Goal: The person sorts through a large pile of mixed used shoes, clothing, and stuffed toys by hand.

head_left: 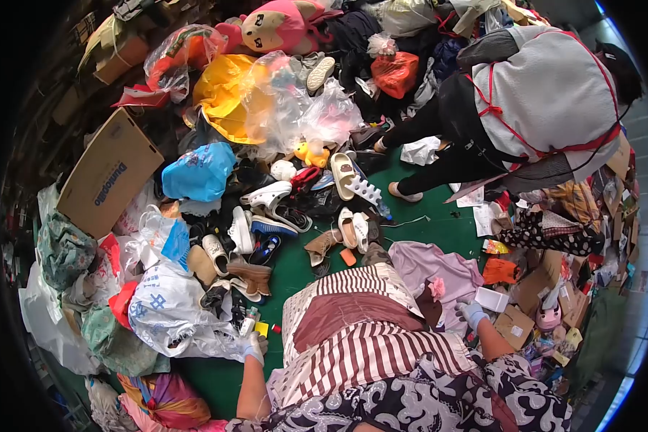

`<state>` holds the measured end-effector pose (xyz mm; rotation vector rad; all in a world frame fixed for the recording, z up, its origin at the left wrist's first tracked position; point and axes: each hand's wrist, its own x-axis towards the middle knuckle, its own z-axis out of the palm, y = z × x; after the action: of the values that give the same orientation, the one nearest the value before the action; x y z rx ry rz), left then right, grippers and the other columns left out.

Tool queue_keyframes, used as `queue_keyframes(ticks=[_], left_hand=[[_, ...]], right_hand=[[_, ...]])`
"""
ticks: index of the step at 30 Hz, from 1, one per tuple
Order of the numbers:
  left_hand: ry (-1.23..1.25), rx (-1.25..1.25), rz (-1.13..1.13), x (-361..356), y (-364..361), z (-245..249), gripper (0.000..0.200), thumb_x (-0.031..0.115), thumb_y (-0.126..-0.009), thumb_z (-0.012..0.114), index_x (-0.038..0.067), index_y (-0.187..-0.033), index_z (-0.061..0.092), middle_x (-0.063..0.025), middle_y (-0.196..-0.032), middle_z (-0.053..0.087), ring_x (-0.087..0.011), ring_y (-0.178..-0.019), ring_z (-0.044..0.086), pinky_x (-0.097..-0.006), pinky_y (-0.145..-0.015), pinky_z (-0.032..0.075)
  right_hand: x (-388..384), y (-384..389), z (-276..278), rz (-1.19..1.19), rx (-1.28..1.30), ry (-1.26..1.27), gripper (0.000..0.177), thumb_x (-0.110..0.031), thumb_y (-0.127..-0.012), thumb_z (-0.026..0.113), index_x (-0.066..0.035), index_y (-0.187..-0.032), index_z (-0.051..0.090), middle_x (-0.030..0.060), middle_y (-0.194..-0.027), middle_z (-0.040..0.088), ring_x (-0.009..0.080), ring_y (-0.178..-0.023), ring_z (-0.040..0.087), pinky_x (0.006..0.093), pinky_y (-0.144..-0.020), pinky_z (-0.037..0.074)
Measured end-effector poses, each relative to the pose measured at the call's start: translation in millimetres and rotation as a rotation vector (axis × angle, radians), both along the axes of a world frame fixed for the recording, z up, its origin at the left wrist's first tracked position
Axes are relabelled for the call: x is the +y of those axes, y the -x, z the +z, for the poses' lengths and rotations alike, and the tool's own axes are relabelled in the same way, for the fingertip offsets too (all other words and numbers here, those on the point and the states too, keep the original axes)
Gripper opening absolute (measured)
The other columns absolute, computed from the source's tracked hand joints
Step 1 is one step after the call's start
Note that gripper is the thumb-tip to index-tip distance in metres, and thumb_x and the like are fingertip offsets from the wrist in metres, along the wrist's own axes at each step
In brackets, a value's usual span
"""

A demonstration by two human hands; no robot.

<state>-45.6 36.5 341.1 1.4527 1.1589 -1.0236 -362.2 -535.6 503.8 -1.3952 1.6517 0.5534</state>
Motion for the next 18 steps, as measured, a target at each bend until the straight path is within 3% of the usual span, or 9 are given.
queue_keyframes(ticks=[2, 4, 6, 7, 8, 9, 10, 14, 18], left_hand=[[-0.067, 0.105, -0.001, -43.8, -13.1, 19.7, 0.013, 0.017, -0.079, 0.050, 0.022, -0.091, 0.047, 0.0022, -0.052, 0.038, -0.0101, -0.035, 0.035, -0.0243, -0.032, 0.024], [0.150, 0.070, -0.030, -72.7, -38.1, 25.2, 0.008, 0.016, -0.080, 0.049, 0.019, -0.084, 0.044, 0.0031, -0.053, 0.038, -0.0095, -0.036, 0.033, -0.0243, -0.033, 0.022], [0.137, -0.126, -0.177, -105.8, -68.9, 19.2, 0.009, 0.017, -0.080, 0.050, 0.016, -0.073, 0.044, 0.0043, -0.054, 0.041, -0.0071, -0.038, 0.033, -0.0234, -0.035, 0.021], [0.315, -0.092, -0.290, -112.8, -96.1, 16.1, 0.010, 0.019, -0.081, 0.050, 0.015, -0.072, 0.045, 0.0037, -0.054, 0.041, -0.0065, -0.038, 0.033, -0.0240, -0.035, 0.022], [0.498, -0.184, -0.296, -101.1, -113.4, -40.1, 0.010, 0.021, -0.081, 0.051, 0.012, -0.082, 0.052, 0.0007, -0.060, 0.048, -0.0094, -0.043, 0.042, -0.0246, -0.038, 0.029], [0.292, -0.330, -0.327, -132.4, -126.6, -19.7, 0.020, 0.024, -0.082, 0.051, 0.009, -0.095, 0.055, -0.0032, -0.070, 0.055, -0.0135, -0.053, 0.052, -0.0264, -0.044, 0.039], [0.167, -0.387, -0.365, -172.5, -144.1, 43.6, 0.027, 0.026, -0.082, 0.052, 0.008, -0.102, 0.055, -0.0061, -0.079, 0.059, -0.0169, -0.064, 0.058, -0.0287, -0.053, 0.046], [0.335, -0.385, -0.205, -201.5, -183.6, 3.6, 0.020, 0.020, -0.082, 0.057, 0.009, -0.099, 0.054, -0.0039, -0.074, 0.057, -0.0111, -0.055, 0.052, -0.0246, -0.045, 0.040], [0.258, -0.426, -0.409, -225.7, -152.7, 37.9, 0.023, 0.024, -0.085, 0.054, 0.008, -0.102, 0.056, -0.0034, -0.079, 0.059, -0.0113, -0.060, 0.052, -0.0258, -0.052, 0.041]], right_hand=[[-11.1, -4.2, 2.7, 0.002, -0.076, 0.061, 0.035, -0.016, -0.085, 0.049, -0.004, -0.118, 0.049, 0.0088, -0.093, 0.061, 0.0187, -0.073, 0.058, 0.0304, -0.058, 0.047], [-3.1, 1.8, 7.2, -0.016, -0.151, 0.119, 0.034, -0.016, -0.085, 0.050, -0.003, -0.117, 0.049, 0.0091, -0.093, 0.060, 0.0187, -0.073, 0.058, 0.0299, -0.057, 0.047], [15.4, 13.6, 23.6, -0.078, -0.093, -0.001, 0.033, -0.015, -0.086, 0.049, -0.003, -0.116, 0.049, 0.0097, -0.093, 0.060, 0.0188, -0.072, 0.058, 0.0298, -0.057, 0.047], [24.2, 41.6, 12.8, -0.108, -0.045, -0.022, 0.031, -0.013, -0.085, 0.050, -0.005, -0.115, 0.052, 0.0086, -0.090, 0.061, 0.0163, -0.067, 0.057, 0.0285, -0.053, 0.047], [35.2, 61.4, 12.4, -0.117, 0.008, -0.061, 0.031, -0.014, -0.085, 0.051, -0.002, -0.113, 0.052, 0.0098, -0.090, 0.061, 0.0197, -0.072, 0.060, 0.0302, -0.059, 0.049], [46.4, 75.8, 14.7, -0.051, 0.080, -0.071, 0.026, -0.014, -0.083, 0.053, -0.001, -0.106, 0.056, 0.0101, -0.088, 0.062, 0.0203, -0.075, 0.060, 0.0312, -0.062, 0.049], [58.5, 97.9, 11.6, -0.056, 0.061, -0.092, 0.032, -0.015, -0.082, 0.054, -0.005, -0.113, 0.054, 0.0075, -0.082, 0.062, 0.0171, -0.066, 0.059, 0.0292, -0.052, 0.047], [100.7, 151.1, -22.0, -0.291, 0.065, -0.138, 0.026, -0.014, -0.081, 0.054, -0.004, -0.105, 0.059, 0.0073, -0.082, 0.063, 0.0154, -0.065, 0.059, 0.0283, -0.053, 0.047], [102.4, 139.6, -64.4, -0.380, 0.030, -0.175, 0.025, -0.013, -0.081, 0.054, -0.004, -0.103, 0.059, 0.0070, -0.082, 0.062, 0.0148, -0.065, 0.058, 0.0280, -0.053, 0.047]])
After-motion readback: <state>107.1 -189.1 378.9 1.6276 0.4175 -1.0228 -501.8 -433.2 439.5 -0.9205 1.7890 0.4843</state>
